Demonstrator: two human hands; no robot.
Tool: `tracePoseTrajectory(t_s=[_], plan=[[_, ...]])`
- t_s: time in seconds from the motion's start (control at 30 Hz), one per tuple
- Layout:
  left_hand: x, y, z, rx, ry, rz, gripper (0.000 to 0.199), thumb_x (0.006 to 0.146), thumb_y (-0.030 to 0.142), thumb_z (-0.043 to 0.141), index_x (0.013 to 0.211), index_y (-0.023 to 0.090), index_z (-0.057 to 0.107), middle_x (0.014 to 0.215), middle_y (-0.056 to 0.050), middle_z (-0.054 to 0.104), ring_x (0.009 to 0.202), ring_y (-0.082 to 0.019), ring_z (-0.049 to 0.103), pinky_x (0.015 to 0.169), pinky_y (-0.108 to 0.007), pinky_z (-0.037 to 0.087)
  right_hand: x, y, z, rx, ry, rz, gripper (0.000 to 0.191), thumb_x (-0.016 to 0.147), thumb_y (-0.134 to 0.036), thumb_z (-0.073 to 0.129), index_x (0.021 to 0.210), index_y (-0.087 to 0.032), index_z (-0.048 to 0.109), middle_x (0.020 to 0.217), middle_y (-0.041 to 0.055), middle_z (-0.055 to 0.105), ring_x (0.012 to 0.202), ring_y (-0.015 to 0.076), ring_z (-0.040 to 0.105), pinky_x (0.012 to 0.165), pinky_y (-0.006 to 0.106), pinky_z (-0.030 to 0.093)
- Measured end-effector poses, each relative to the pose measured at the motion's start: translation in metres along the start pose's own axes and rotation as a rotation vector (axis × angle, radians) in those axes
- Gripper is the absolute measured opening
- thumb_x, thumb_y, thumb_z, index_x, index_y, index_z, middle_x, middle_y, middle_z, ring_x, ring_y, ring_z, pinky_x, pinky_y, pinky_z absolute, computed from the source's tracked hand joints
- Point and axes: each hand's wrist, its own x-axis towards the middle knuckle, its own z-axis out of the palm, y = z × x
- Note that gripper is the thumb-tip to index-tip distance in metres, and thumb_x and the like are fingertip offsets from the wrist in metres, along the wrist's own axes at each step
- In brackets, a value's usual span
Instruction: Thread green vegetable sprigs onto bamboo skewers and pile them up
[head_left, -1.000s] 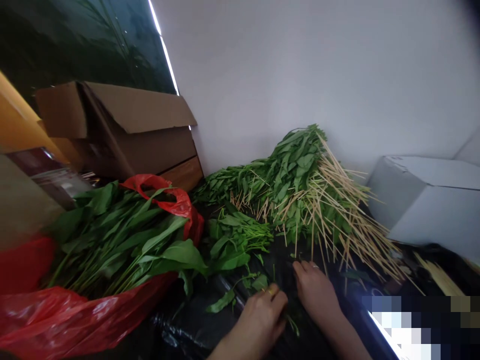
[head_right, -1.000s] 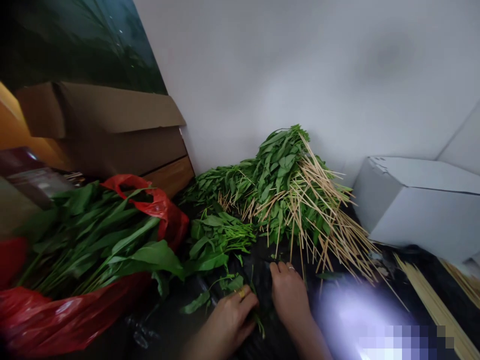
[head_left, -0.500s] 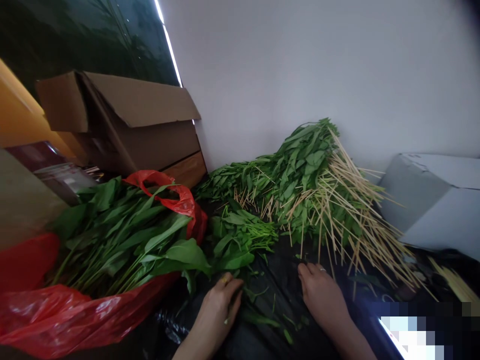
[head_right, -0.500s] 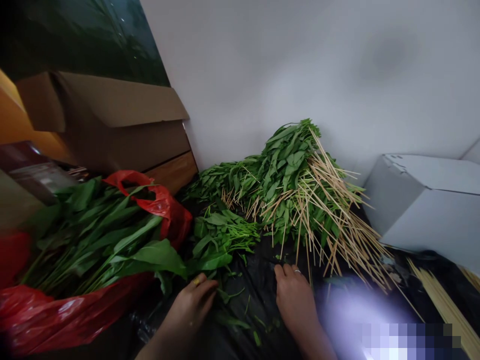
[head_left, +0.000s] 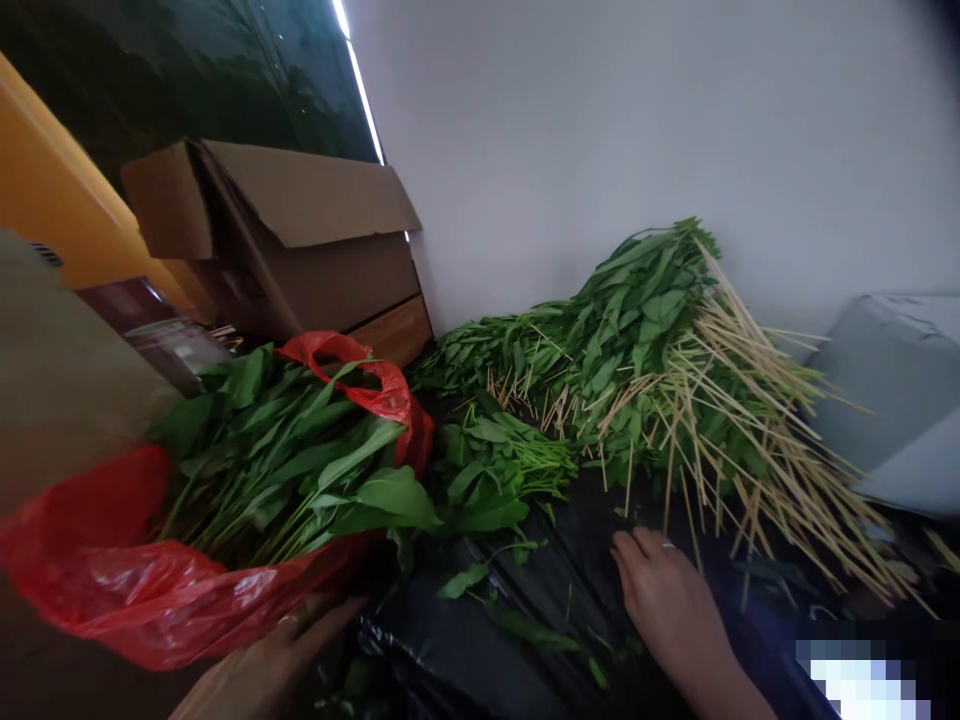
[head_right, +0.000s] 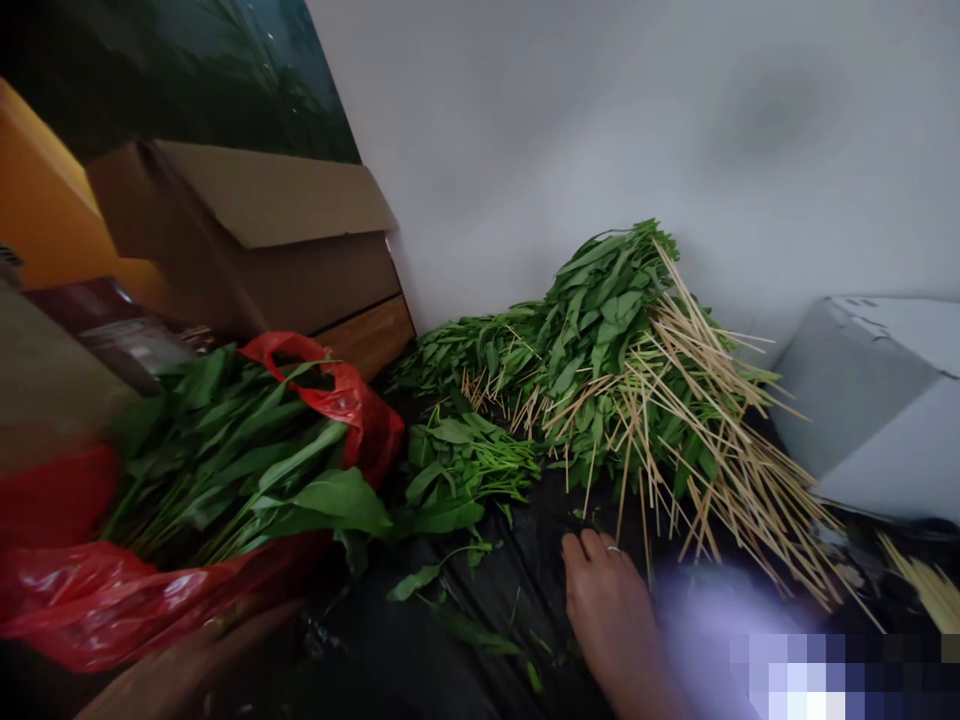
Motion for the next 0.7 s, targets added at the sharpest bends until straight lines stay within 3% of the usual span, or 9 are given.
tracePoseTrajectory(t_s=[0.07,0.13,0.2,0.27,0.37,0.53,0.6,0.7], plan=[[0.012,0.023,0.004,-0.005,-0.127,0.017,0.066,0.065,0.019,0.063,0.123,0.051,0.058,0.129,0.008,0.064,0.11,-0.026,0.064,0.095,-0.039,0.05,0.003,-0.01,-0.007,0.069,0.04,-0.042,0.019,0.092,-0.011,0.047,0.094,-0.02,0.063,0.084,0.0061,0.061,0.082,0.0231,0.056,0.075,0.036,0.037],[0.032,0.057,0.014,-0.065,-0.222,0.109,0.055,0.071,0.016,0.059,0.119,0.044,0.063,0.124,0.005,0.066,0.109,-0.022,0.064,0.096,-0.033,0.049,0.006,-0.021,-0.014,0.137,0.035,-0.085,0.019,0.093,-0.011,0.047,0.093,-0.02,0.064,0.085,0.0056,0.061,0.085,0.0229,0.055,0.078,0.036,0.036],[0.053,0.087,0.032,-0.085,-0.198,0.153,0.044,0.08,0.018,0.056,0.12,0.035,0.064,0.123,-0.001,0.066,0.108,-0.019,0.064,0.096,-0.029,0.048,0.007,-0.031,-0.021,0.184,-0.021,-0.123,0.02,0.092,-0.01,0.049,0.087,-0.021,0.065,0.084,0.0042,0.062,0.086,0.0227,0.055,0.078,0.036,0.035],[0.072,0.105,0.052,-0.005,-0.116,0.106,0.043,0.08,0.019,0.058,0.122,0.028,0.064,0.128,-0.006,0.063,0.111,-0.022,0.063,0.096,-0.032,0.048,0.008,-0.036,-0.026,0.217,-0.087,-0.138,0.02,0.091,-0.01,0.051,0.083,-0.022,0.064,0.084,0.0028,0.063,0.086,0.0223,0.055,0.077,0.035,0.034],[0.086,0.11,0.07,0.033,-0.095,0.092,0.033,0.081,0.012,0.054,0.106,0.026,0.07,0.112,-0.006,0.069,0.103,-0.022,0.065,0.09,-0.031,0.05,0.008,-0.039,-0.035,0.241,-0.166,-0.121,0.018,0.088,-0.01,0.056,0.079,-0.023,0.065,0.083,0.0016,0.065,0.087,0.0219,0.057,0.077,0.034,0.033],[0.093,0.108,0.063,-0.131,-0.067,0.202,0.026,0.085,0.015,0.051,0.097,0.024,0.072,0.099,-0.005,0.069,0.095,-0.019,0.065,0.086,-0.028,0.05,0.018,-0.044,-0.052,0.284,-0.28,-0.104,0.017,0.089,-0.012,0.054,0.08,-0.022,0.065,0.085,0.0015,0.066,0.088,0.0209,0.058,0.078,0.033,0.036],[0.098,0.113,0.064,-0.111,-0.092,0.248,0.025,0.086,0.019,0.054,0.104,0.024,0.07,0.105,-0.005,0.068,0.097,-0.019,0.065,0.089,-0.029,0.051,0.021,-0.045,-0.054,0.287,-0.313,-0.095,0.019,0.09,-0.012,0.052,0.081,-0.022,0.066,0.087,0.002,0.067,0.088,0.0209,0.059,0.078,0.033,0.038],[0.109,0.126,0.08,-0.022,-0.103,0.315,0.038,0.085,0.018,0.058,0.122,0.026,0.062,0.129,-0.007,0.059,0.107,-0.022,0.062,0.095,-0.033,0.049,0.015,-0.041,-0.047,0.254,-0.326,-0.056,0.025,0.09,-0.009,0.048,0.086,-0.021,0.069,0.09,0.0041,0.068,0.09,0.0216,0.061,0.08,0.033,0.041]])
